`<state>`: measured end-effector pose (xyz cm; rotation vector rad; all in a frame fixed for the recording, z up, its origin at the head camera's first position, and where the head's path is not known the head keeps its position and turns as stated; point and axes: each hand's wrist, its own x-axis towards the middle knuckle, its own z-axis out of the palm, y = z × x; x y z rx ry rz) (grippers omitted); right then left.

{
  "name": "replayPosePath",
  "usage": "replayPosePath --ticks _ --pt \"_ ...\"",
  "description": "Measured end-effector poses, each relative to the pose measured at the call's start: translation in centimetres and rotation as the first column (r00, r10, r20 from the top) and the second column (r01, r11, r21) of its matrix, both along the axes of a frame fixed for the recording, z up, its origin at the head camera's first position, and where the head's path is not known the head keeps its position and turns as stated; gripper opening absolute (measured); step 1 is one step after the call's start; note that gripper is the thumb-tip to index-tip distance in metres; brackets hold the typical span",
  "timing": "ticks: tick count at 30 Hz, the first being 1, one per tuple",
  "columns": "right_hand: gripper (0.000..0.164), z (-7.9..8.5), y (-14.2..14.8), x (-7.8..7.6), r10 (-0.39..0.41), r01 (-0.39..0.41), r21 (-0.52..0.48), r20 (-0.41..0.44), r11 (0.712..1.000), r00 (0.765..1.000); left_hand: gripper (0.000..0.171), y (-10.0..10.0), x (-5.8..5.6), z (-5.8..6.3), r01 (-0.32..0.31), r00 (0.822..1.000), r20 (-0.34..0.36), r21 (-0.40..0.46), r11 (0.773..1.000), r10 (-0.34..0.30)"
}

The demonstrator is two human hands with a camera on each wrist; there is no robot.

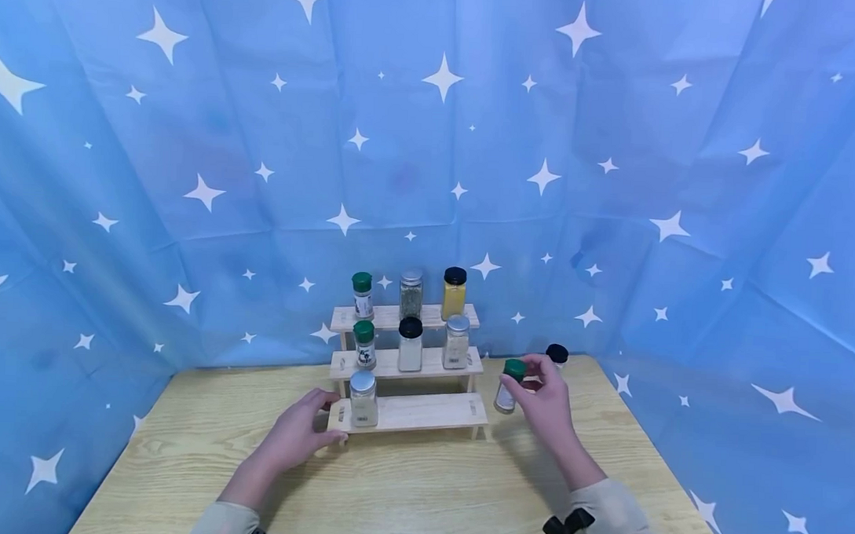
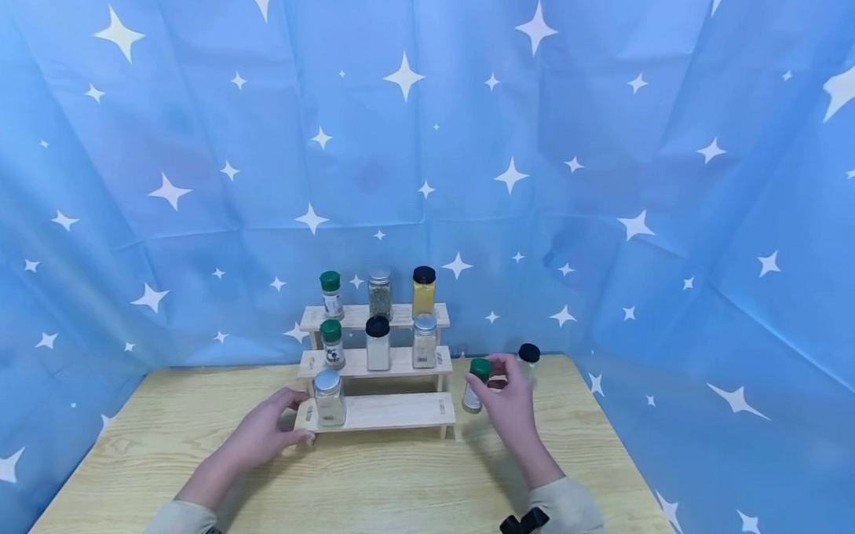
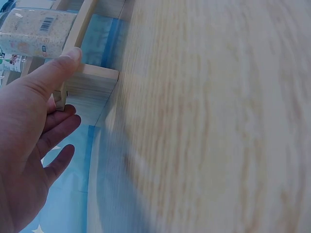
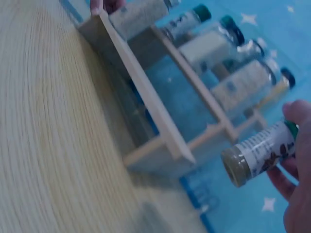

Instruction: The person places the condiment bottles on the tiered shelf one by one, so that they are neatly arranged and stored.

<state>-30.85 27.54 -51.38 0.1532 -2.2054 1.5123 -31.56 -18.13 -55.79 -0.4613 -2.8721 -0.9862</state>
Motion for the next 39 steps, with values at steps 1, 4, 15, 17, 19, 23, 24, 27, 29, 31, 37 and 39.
replayPosePath --ticks 1,4,15,17,19,23,24,27,29,31,37,39 --pt "0.040 0.2 -0.4 0.0 0.003 -0.003 0.005 -0.011 1.000 1.000 0.072 0.0 0.0 0.0 0.000 1.000 -0.001 0.001 1.000 0.000" --pt "0.039 0.7 -1.6 0.2 0.023 -0.023 0.016 -0.028 1.000 0.999 0.072 -0.1 0.0 0.0 0.003 1.000 -0.012 -0.001 1.000 -0.003" --pt "0.039 0.7 -6.6 0.0 0.135 -0.135 -0.008 -0.023 0.991 0.991 0.069 0.0 -0.1 0.0 0.006 1.000 -0.009 0.006 1.000 -0.006" --pt "0.039 0.7 -7.7 0.0 0.163 -0.163 0.000 -0.024 0.987 0.986 0.069 0.0 -0.1 0.0 0.006 1.000 -0.011 0.005 1.000 -0.006" --pt "0.039 0.7 -8.7 0.0 0.194 -0.193 0.015 -0.033 0.981 0.980 0.068 0.0 -0.1 -0.1 0.007 1.000 -0.013 0.005 1.000 -0.007" --pt "0.039 0.6 -10.4 -0.1 0.246 -0.244 0.045 -0.051 0.969 0.968 0.069 -0.1 -0.1 -0.1 0.007 1.000 -0.011 0.003 1.000 -0.007" --pt "0.039 0.6 -10.8 -0.1 0.255 -0.252 0.052 -0.056 0.966 0.965 0.069 -0.1 -0.1 -0.1 0.007 1.000 -0.011 0.004 1.000 -0.007" --pt "0.039 0.4 -11.8 -0.4 0.276 -0.272 0.069 -0.057 0.960 0.959 0.069 -0.1 -0.2 -0.1 0.007 1.000 -0.013 0.004 1.000 -0.007" --pt "0.039 0.3 -12.4 -0.5 0.290 -0.286 0.073 -0.050 0.955 0.956 0.069 -0.1 -0.2 -0.1 0.006 1.000 -0.013 0.005 1.000 -0.006" --pt "0.040 0.1 -12.9 -0.6 0.298 -0.295 0.076 -0.031 0.953 0.954 0.068 -0.1 -0.1 -0.1 0.008 1.000 -0.010 0.007 1.000 -0.008" --pt "0.040 -0.4 -14.1 -0.8 0.297 -0.298 0.078 0.028 0.951 0.954 0.067 -0.2 -0.2 -0.3 0.012 1.000 -0.008 0.015 1.000 -0.012" --pt "0.040 -0.5 -14.4 -0.8 0.303 -0.305 0.076 0.032 0.949 0.952 0.067 -0.2 -0.2 -0.3 0.012 1.000 -0.010 0.015 1.000 -0.012"
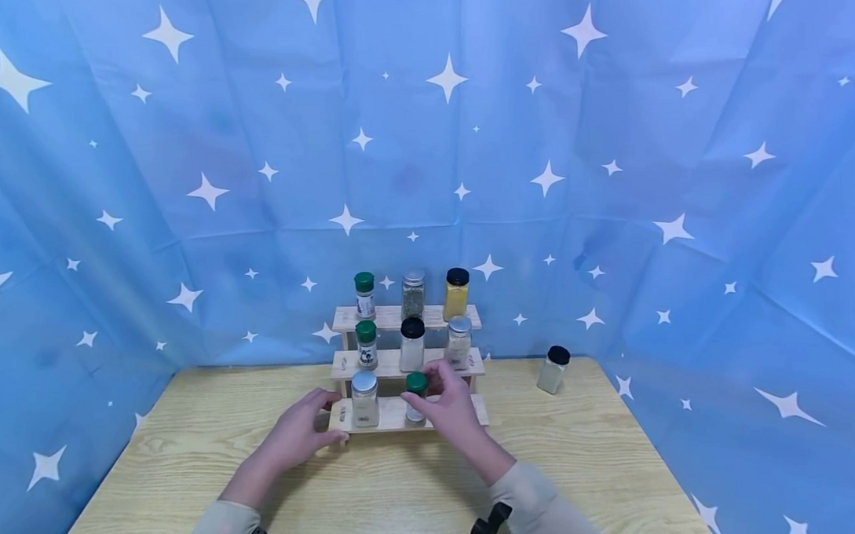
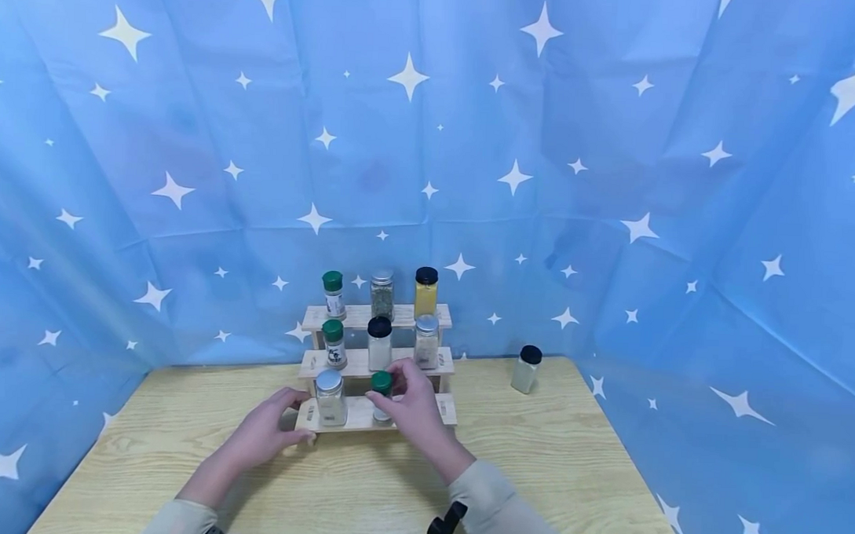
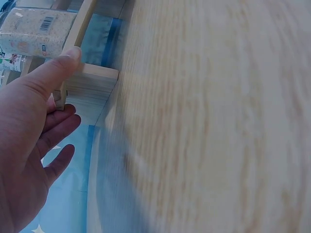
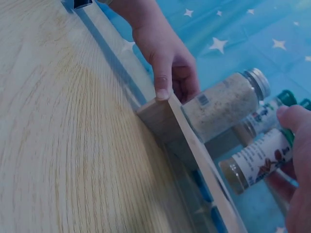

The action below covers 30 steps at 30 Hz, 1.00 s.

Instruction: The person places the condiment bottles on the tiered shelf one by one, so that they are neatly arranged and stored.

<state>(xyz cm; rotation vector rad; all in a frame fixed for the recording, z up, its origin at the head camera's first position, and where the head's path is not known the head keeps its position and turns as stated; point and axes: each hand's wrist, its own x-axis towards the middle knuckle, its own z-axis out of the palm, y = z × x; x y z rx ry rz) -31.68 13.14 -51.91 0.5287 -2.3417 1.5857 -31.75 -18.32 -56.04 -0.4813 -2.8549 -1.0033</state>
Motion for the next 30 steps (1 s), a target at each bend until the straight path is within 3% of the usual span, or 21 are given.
replayPosePath --ticks 16,30 --pt "0.044 -0.62 -0.41 0.07 0.001 -0.003 0.032 0.048 0.999 0.999 0.069 0.03 -0.03 -0.01 -0.001 1.000 -0.010 -0.012 1.000 0.001" --pt "0.043 -0.74 -0.50 -0.03 0.029 -0.028 -0.009 0.047 1.000 0.998 0.069 0.13 0.08 0.21 -0.002 1.000 0.000 -0.004 1.000 0.002"
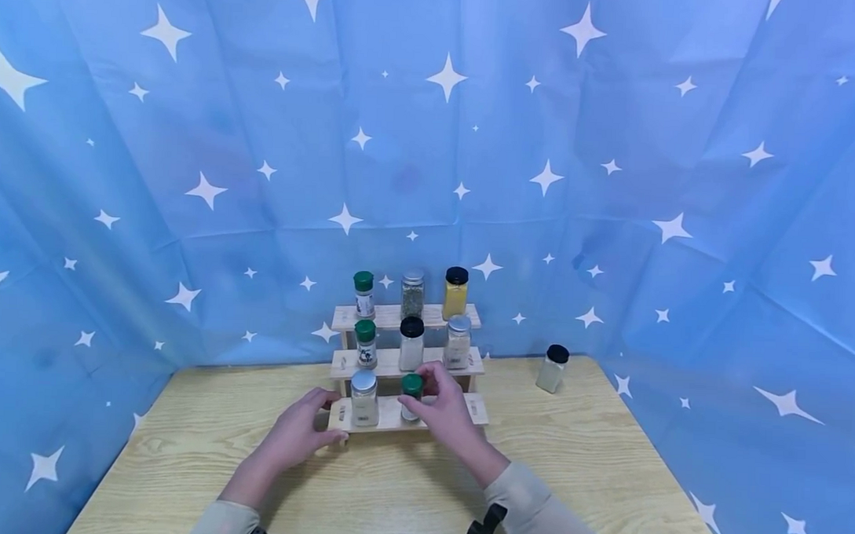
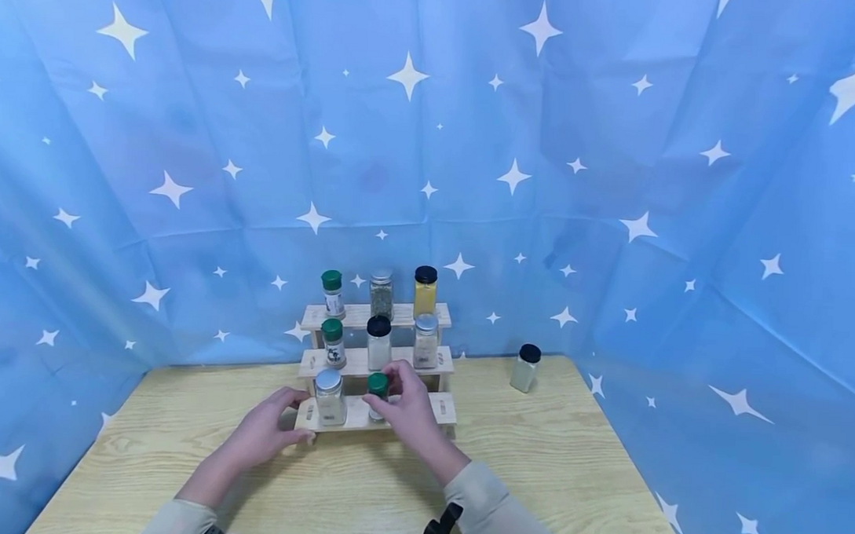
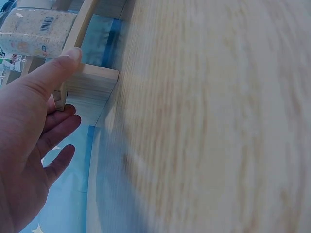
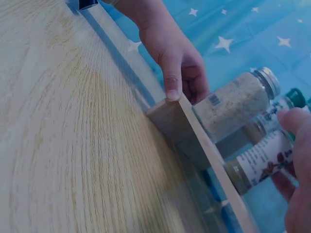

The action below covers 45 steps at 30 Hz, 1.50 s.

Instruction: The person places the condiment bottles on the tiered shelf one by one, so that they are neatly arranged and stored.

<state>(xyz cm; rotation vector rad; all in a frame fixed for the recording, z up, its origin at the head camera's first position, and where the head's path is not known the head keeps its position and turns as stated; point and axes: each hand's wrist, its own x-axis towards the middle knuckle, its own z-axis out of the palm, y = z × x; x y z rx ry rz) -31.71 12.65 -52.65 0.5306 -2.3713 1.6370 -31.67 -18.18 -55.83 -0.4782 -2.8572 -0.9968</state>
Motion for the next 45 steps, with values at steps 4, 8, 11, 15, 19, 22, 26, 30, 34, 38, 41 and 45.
replayPosePath --ticks 4,8,11,15,19,22,26,30,34,38,41,45 --pt "0.048 0.2 0.2 0.1 -0.002 0.001 0.017 0.041 1.000 0.999 0.069 0.0 0.0 0.1 -0.007 1.000 0.002 0.000 1.000 0.007" --pt "0.058 0.3 1.0 0.3 -0.014 0.013 0.013 0.080 1.000 0.997 0.070 0.0 0.1 0.2 -0.008 1.000 0.008 -0.006 1.000 0.008" --pt "0.063 0.3 2.2 0.4 -0.018 0.017 0.014 0.061 1.000 0.998 0.070 0.0 0.1 0.2 -0.007 1.000 0.007 -0.007 1.000 0.007" --pt "0.060 0.1 4.7 0.1 -0.049 0.049 0.035 -0.002 0.998 0.999 0.070 -0.1 0.1 0.1 -0.004 1.000 0.004 -0.005 1.000 0.004" --pt "0.055 -0.1 8.6 -0.6 -0.162 0.166 0.054 -0.073 0.985 0.984 0.070 -0.1 0.0 0.0 -0.001 1.000 -0.001 -0.007 1.000 0.001" --pt "0.052 -0.4 12.1 -1.7 -0.293 0.299 0.027 -0.140 0.954 0.946 0.071 -0.1 0.0 0.0 -0.001 1.000 -0.008 -0.013 1.000 0.001" --pt "0.049 -1.1 16.7 -3.3 -0.502 0.498 -0.069 -0.181 0.865 0.846 0.073 -0.1 0.0 0.1 -0.008 1.000 -0.006 -0.010 1.000 0.008" --pt "0.056 -2.1 20.2 -4.2 -0.625 0.623 -0.066 -0.163 0.779 0.764 0.074 -0.1 0.0 0.1 -0.007 1.000 0.007 -0.010 1.000 0.007" --pt "0.071 -3.3 21.9 -4.8 -0.633 0.636 0.001 -0.107 0.771 0.767 0.072 -0.1 -0.1 0.0 -0.004 1.000 0.008 -0.018 1.000 0.004" --pt "0.082 -4.3 22.5 -5.6 -0.612 0.612 0.011 -0.008 0.791 0.791 0.072 0.0 -0.1 0.0 -0.010 1.000 0.007 -0.018 1.000 0.010" --pt "0.086 -5.1 22.6 -6.1 -0.598 0.599 0.005 0.054 0.801 0.799 0.072 0.0 -0.1 -0.1 -0.016 1.000 0.017 -0.019 1.000 0.016" --pt "0.084 -5.8 22.6 -6.7 -0.595 0.597 -0.005 0.064 0.802 0.801 0.071 0.0 0.0 -0.1 -0.015 1.000 0.015 -0.017 1.000 0.016"
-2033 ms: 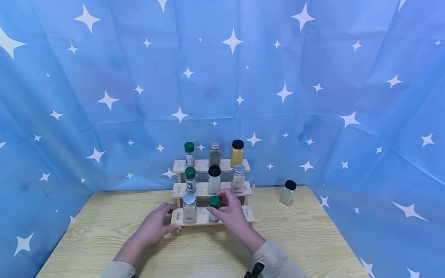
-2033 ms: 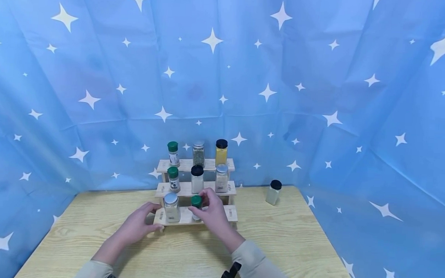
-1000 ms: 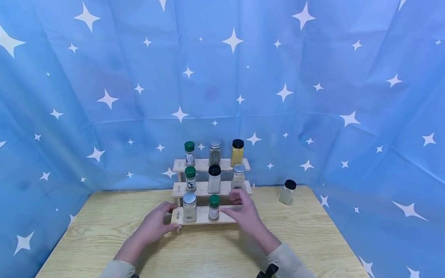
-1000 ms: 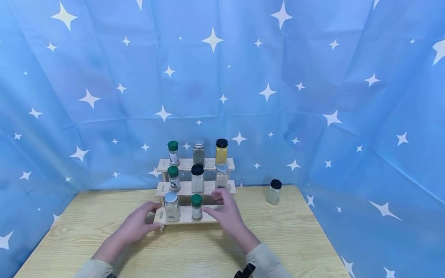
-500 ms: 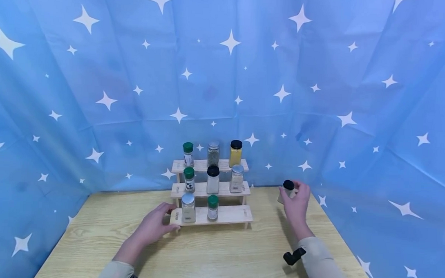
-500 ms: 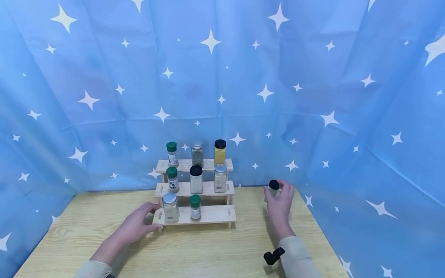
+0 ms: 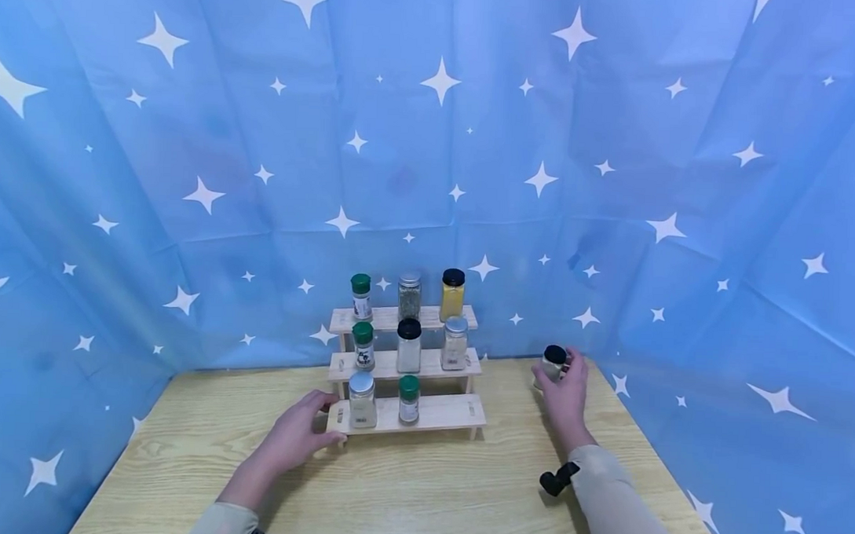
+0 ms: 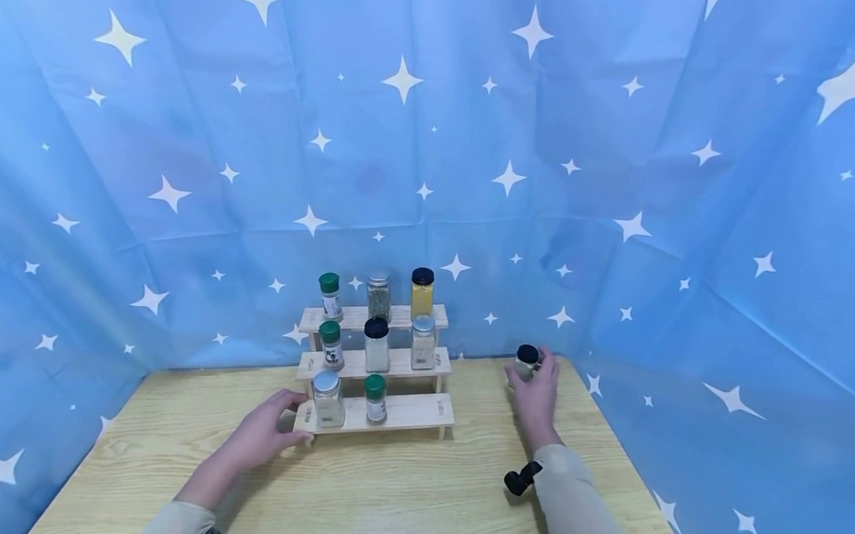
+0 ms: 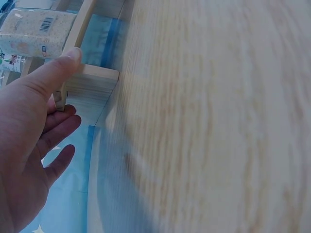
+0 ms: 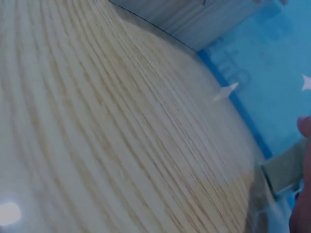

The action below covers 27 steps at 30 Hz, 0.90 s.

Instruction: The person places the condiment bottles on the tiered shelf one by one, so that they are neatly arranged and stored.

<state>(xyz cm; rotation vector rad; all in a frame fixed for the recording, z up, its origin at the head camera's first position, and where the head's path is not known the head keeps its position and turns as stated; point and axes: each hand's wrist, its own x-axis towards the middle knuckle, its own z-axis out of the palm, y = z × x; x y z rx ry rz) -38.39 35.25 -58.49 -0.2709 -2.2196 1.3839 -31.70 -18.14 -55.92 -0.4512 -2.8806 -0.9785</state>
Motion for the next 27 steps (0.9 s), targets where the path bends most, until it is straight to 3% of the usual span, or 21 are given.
replayPosePath --ticks 7,11,16,22,27 --pt "0.069 0.0 -0.3 -0.2 -0.009 0.011 0.041 -0.044 0.999 0.999 0.071 0.0 0.1 0.2 0.005 1.000 0.000 0.013 1.000 -0.005" --pt "0.065 0.0 -0.7 0.3 0.055 -0.053 0.021 -0.057 0.998 0.997 0.072 0.1 0.2 0.3 0.002 1.000 0.003 0.024 1.000 -0.002" --pt "0.061 1.2 -2.5 1.7 0.159 -0.160 -0.012 -0.063 0.987 0.985 0.074 0.0 0.2 0.0 -0.006 1.000 0.007 0.026 1.000 0.006" --pt "0.060 2.9 -5.1 3.7 0.222 -0.215 0.069 -0.109 0.974 0.969 0.072 0.0 0.1 -0.1 -0.003 1.000 0.011 0.020 1.000 0.002" --pt "0.060 4.3 -7.2 5.5 0.277 -0.268 0.078 -0.153 0.960 0.949 0.074 0.0 0.0 -0.1 0.002 1.000 0.008 0.018 1.000 -0.002"
